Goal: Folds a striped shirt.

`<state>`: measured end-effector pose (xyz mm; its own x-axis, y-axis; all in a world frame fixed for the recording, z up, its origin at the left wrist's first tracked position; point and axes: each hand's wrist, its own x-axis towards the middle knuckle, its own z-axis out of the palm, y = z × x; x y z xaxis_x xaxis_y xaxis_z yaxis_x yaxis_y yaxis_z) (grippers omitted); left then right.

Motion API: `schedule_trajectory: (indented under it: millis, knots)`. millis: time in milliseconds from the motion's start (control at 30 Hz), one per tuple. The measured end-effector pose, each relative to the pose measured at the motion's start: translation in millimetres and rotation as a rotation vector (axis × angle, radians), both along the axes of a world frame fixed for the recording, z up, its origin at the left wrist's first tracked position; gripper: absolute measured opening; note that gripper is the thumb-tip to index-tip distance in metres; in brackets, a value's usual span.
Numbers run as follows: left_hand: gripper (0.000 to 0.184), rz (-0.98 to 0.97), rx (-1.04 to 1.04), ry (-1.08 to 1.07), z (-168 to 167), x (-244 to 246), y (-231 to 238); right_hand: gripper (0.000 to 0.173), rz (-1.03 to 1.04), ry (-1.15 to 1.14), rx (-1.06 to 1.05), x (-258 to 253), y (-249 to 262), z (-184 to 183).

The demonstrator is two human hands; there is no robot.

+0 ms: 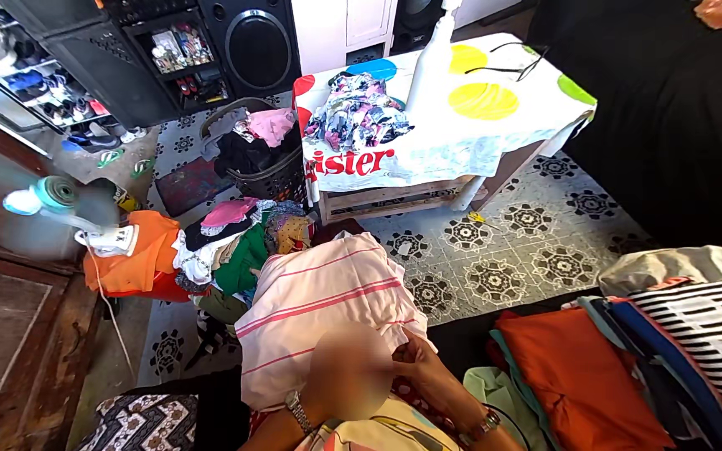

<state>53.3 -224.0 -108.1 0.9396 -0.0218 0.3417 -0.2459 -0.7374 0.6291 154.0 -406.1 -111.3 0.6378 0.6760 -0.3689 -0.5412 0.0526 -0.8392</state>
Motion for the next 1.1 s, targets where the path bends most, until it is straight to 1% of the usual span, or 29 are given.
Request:
schedule_trajectory:
  millis: [100, 200, 300, 367, 433, 500, 533, 600, 667, 700, 800, 867, 933, 1033, 1100]
  knots:
    - [0.011, -0.002, -0.010, -0.002, -0.4, 0.0, -0.5, 0.055, -0.004, 0.004, -0.001, -0.6, 0.2, 0.6]
    - [0.018, 0.019, -0.029, 0.031, 0.2, -1.8, 2.0, 0.056, 0.001, 0.011, 0.022, 0.1, -2.3, 2.4]
    - [0.019, 0.123, -0.078, 0.034, 3.7, -7.0, 16.8, 0.060, 0.022, -0.081, 0.085, 5.9, -16.2, 7.1]
    - [0.016, 0.244, -0.117, 0.047, 7.5, -15.9, 35.9, 0.059, 0.127, -0.169, 0.100, 15.2, -35.3, 13.9]
    - [0.015, 0.385, -0.139, 0.059, 11.0, -28.4, 61.6, 0.045, 0.268, -0.246, 0.009, 28.9, -51.2, 24.2]
    - [0.017, 0.528, -0.137, 0.064, 12.1, -42.5, 90.2, 0.032, 0.318, -0.354, -0.170, 42.6, -59.1, 34.9]
    - [0.018, 0.596, -0.124, 0.078, 11.9, -50.1, 103.8, 0.027, 0.290, -0.406, -0.238, 49.1, -60.1, 37.7]
    - [0.022, 0.715, -0.111, 0.141, 10.4, -64.9, 126.0, 0.020, 0.149, -0.467, -0.330, 60.8, -54.1, 42.2]
    - [0.024, 0.811, -0.119, 0.198, 5.7, -76.6, 139.7, 0.019, 0.015, -0.502, -0.400, 72.2, -38.7, 46.6]
    - [0.025, 0.841, -0.135, 0.246, 3.1, -81.5, 144.1, 0.021, -0.012, -0.547, -0.435, 78.2, -29.9, 46.5]
    - [0.032, 0.890, -0.227, 0.424, -3.4, -91.4, 151.0, 0.030, 0.066, -0.807, -0.593, 96.9, -3.6, 37.7]
    - [0.030, 0.888, -0.318, 0.490, -9.4, -96.3, 152.9, 0.035, 0.145, -0.875, -0.705, 104.3, 13.3, 32.6]
    - [0.027, 0.887, -0.436, 0.523, -12.0, -98.5, 150.3, 0.036, 0.173, -0.881, -0.770, 106.6, 26.3, 28.7]
    - [0.029, 0.931, -0.625, 0.563, -11.8, -100.2, 143.8, 0.036, 0.207, -0.814, -0.841, 107.7, 36.2, 26.2]
    - [0.037, 0.945, -0.664, 0.582, -17.3, -102.9, 144.3, 0.036, 0.221, -0.782, -0.868, 107.7, 37.5, 23.8]
